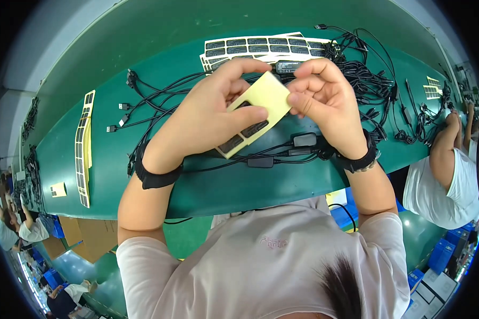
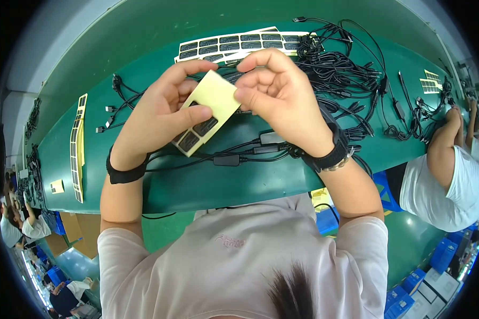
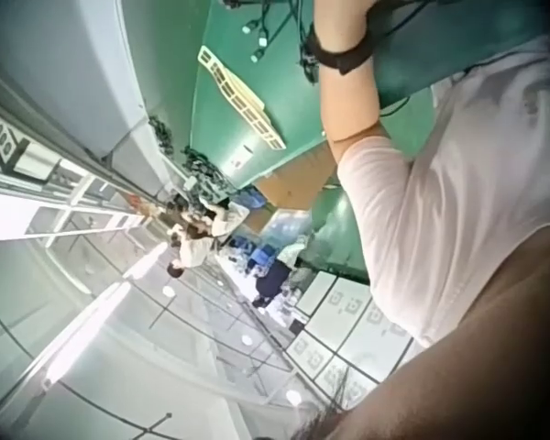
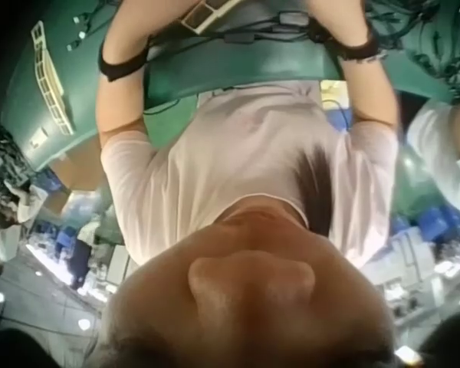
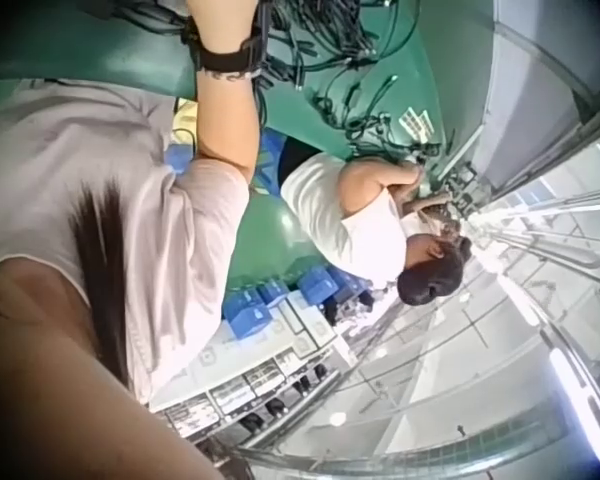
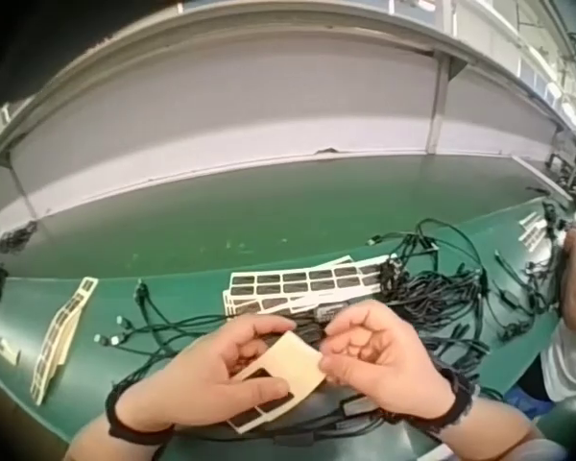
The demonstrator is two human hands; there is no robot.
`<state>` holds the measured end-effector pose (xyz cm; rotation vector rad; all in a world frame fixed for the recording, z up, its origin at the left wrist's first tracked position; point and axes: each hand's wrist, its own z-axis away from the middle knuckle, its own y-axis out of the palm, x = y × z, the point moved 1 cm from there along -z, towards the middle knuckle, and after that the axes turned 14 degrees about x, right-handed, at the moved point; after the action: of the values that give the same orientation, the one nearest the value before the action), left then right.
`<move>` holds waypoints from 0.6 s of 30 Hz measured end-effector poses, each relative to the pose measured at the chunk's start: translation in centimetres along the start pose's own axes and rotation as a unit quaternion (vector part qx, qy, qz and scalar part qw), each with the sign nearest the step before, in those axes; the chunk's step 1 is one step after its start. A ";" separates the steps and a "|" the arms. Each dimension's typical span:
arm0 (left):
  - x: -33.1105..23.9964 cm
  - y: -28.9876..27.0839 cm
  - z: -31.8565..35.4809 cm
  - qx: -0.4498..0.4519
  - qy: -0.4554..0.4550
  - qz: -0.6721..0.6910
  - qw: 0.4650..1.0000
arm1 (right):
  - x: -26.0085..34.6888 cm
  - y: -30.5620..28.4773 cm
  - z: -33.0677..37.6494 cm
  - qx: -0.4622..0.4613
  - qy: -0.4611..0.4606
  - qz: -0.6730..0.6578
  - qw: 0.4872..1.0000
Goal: Applying adhesive labels to electronic cable modules at a workbench.
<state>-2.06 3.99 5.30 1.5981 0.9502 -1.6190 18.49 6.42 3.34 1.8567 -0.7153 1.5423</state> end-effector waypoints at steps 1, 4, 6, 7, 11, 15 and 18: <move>0.3 -0.1 0.2 0.009 0.024 0.005 1.000 | 0.0 -0.2 0.0 -0.010 0.001 -0.002 1.000; 1.2 -0.4 0.4 -0.013 -0.019 -0.034 0.999 | 0.6 0.2 -0.2 -0.067 -0.110 0.380 0.916; 1.4 -0.4 0.4 -0.025 -0.041 -0.053 0.997 | 1.0 0.9 -0.4 -0.089 -0.160 0.551 0.814; 1.3 0.0 0.5 -0.043 -0.007 -0.091 0.995 | 1.3 1.8 -0.4 -0.078 -0.183 0.554 0.809; 0.5 1.3 1.0 -0.066 0.062 -0.183 0.979 | 1.1 2.9 -0.2 -0.064 -0.200 0.521 0.827; 0.0 1.4 0.7 -0.080 0.091 -0.311 0.943 | -0.1 2.3 0.1 -0.060 -0.143 0.407 0.900; 0.1 1.0 0.4 -0.115 0.166 -0.482 0.853 | -0.1 2.1 0.1 -0.053 -0.129 0.361 0.922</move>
<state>-1.38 3.15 5.14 1.2948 2.3047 -1.7193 17.02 4.94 3.43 1.8254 -1.7197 1.6305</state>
